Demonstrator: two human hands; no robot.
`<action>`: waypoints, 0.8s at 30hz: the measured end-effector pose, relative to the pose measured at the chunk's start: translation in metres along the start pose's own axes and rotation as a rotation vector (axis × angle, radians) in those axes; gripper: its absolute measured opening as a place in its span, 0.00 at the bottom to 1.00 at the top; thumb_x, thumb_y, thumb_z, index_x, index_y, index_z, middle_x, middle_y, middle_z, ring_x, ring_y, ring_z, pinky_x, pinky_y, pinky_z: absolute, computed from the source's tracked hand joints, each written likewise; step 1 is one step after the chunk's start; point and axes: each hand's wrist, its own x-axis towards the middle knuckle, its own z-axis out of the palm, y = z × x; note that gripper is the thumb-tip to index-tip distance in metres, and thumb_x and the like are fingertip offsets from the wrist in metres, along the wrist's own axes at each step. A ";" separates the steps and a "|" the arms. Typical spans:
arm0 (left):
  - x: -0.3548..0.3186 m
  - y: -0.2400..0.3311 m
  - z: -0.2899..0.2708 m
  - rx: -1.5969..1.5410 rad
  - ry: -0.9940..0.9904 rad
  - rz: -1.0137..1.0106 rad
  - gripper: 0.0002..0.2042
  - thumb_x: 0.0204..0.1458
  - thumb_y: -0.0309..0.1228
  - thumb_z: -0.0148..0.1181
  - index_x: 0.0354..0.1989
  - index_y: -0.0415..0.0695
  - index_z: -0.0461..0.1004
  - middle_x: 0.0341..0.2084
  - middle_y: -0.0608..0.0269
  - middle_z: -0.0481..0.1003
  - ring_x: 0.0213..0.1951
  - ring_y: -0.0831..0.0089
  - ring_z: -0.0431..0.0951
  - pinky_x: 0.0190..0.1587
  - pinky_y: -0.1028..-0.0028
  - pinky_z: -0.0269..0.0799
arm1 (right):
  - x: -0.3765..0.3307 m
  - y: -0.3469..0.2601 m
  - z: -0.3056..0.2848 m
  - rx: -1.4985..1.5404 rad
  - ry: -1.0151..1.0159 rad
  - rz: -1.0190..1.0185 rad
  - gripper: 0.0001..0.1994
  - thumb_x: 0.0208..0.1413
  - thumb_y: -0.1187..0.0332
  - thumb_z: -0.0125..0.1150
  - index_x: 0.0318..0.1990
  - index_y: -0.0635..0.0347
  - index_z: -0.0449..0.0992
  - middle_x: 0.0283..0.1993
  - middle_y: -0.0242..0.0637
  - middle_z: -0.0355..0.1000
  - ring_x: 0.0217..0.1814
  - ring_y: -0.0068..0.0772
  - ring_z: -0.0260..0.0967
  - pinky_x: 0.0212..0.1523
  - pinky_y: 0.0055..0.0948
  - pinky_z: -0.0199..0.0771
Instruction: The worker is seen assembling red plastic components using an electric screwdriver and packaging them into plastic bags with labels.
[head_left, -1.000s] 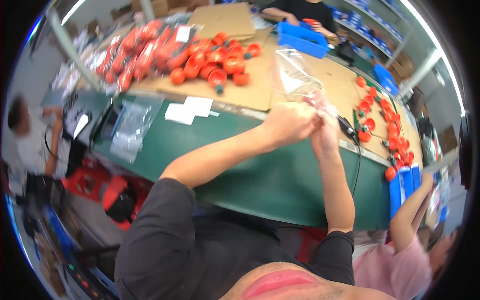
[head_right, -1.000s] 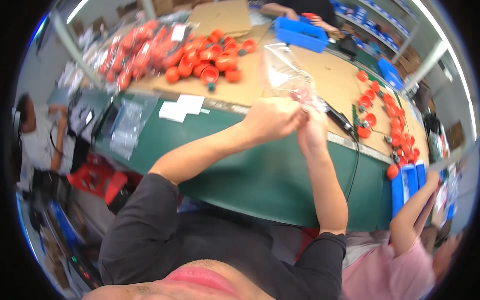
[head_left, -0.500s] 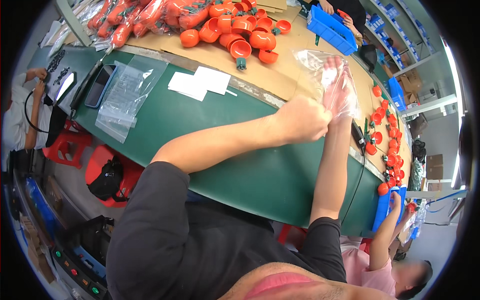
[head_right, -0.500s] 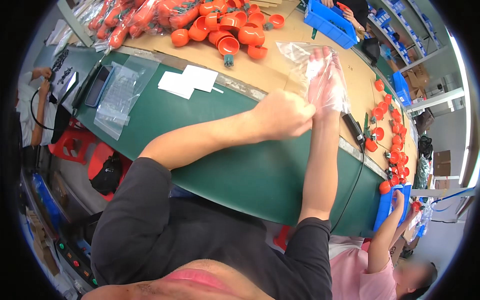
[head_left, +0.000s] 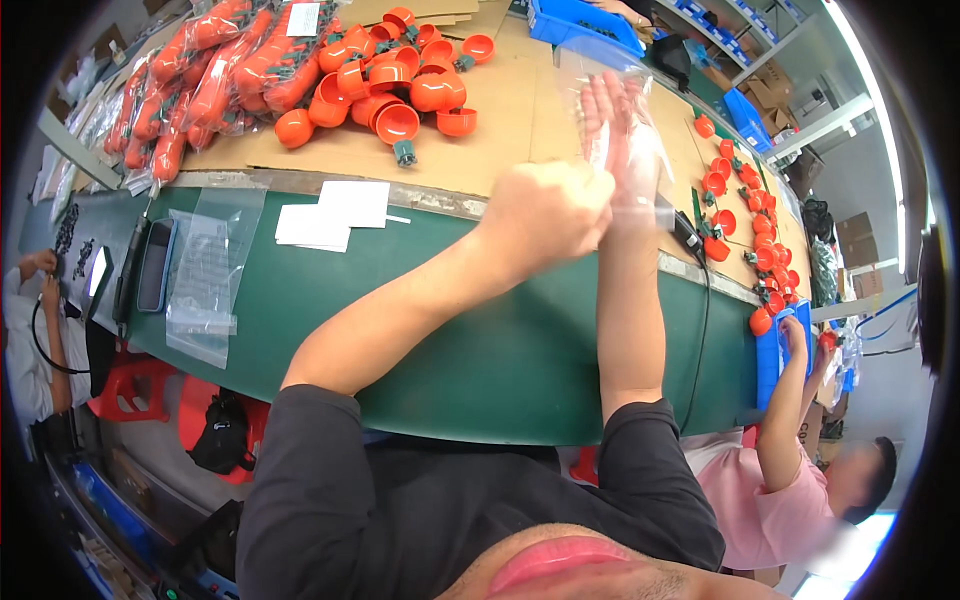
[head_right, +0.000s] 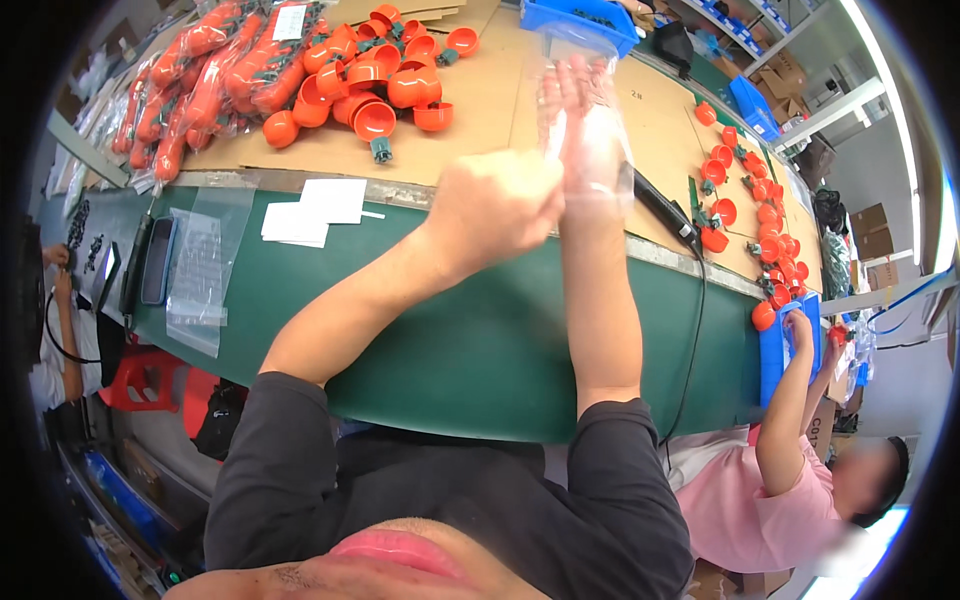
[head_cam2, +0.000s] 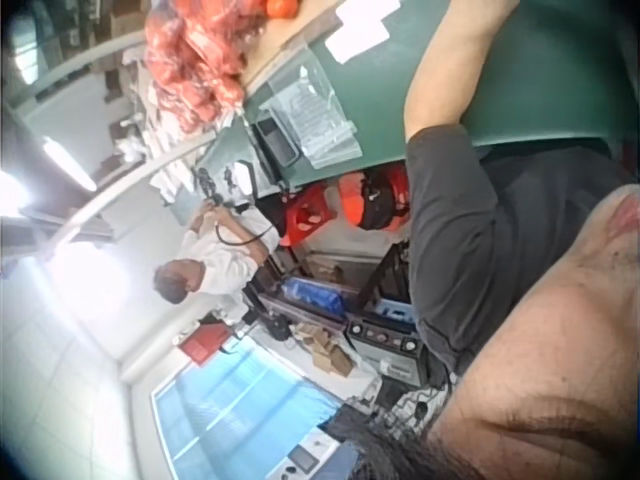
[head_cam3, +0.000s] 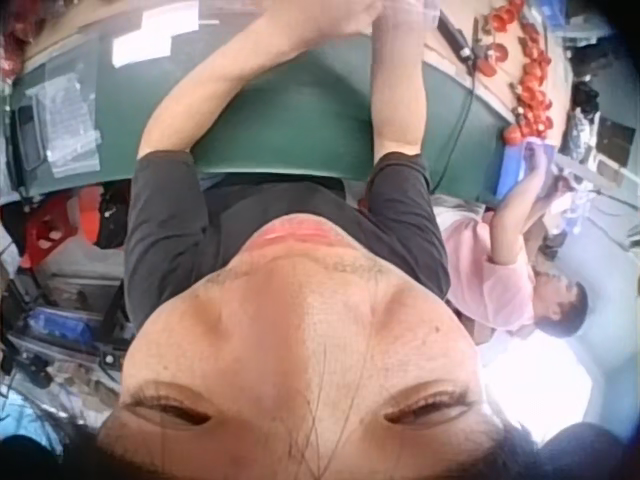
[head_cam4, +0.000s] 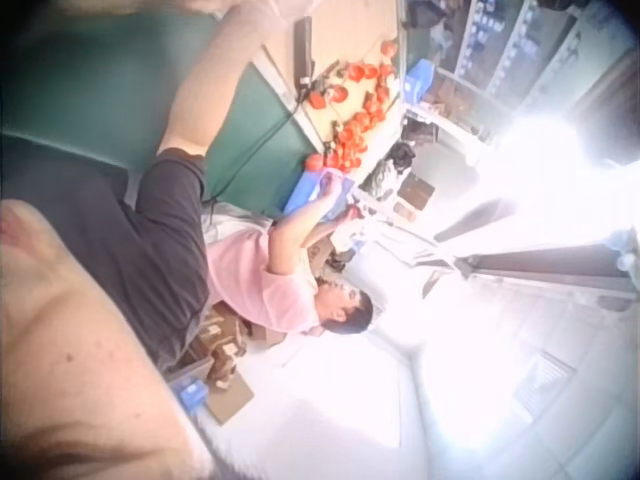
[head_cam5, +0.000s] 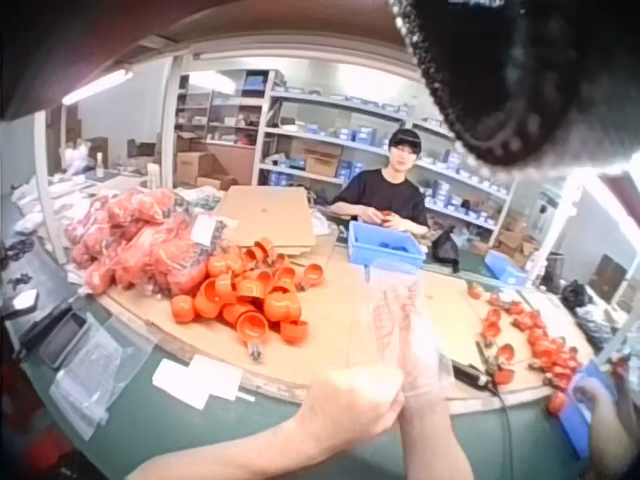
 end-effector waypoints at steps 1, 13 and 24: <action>-0.007 0.005 0.000 -0.034 -0.046 0.083 0.08 0.49 0.35 0.64 0.26 0.47 0.72 0.21 0.61 0.75 0.25 0.60 0.80 0.25 0.61 0.75 | 0.002 -0.002 -0.001 0.013 0.058 0.009 0.23 0.71 0.68 0.54 0.69 0.68 0.61 0.75 0.57 0.58 0.78 0.54 0.56 0.79 0.52 0.58; -0.068 -0.082 -0.126 0.170 -0.534 -0.108 0.36 0.47 0.48 0.74 0.60 0.36 0.70 0.51 0.45 0.76 0.52 0.48 0.78 0.53 0.57 0.77 | -0.059 -0.101 0.010 -0.701 -0.081 -0.290 0.27 0.75 0.61 0.40 0.71 0.76 0.61 0.74 0.55 0.63 0.79 0.46 0.58 0.82 0.46 0.49; 0.014 -0.210 -0.291 -0.901 0.482 -0.639 0.12 0.64 0.35 0.55 0.48 0.41 0.75 0.39 0.53 0.80 0.38 0.67 0.82 0.40 0.65 0.81 | -0.109 -0.109 0.016 -0.975 -0.193 -0.128 0.24 0.73 0.61 0.41 0.68 0.66 0.71 0.71 0.45 0.69 0.75 0.37 0.63 0.75 0.39 0.58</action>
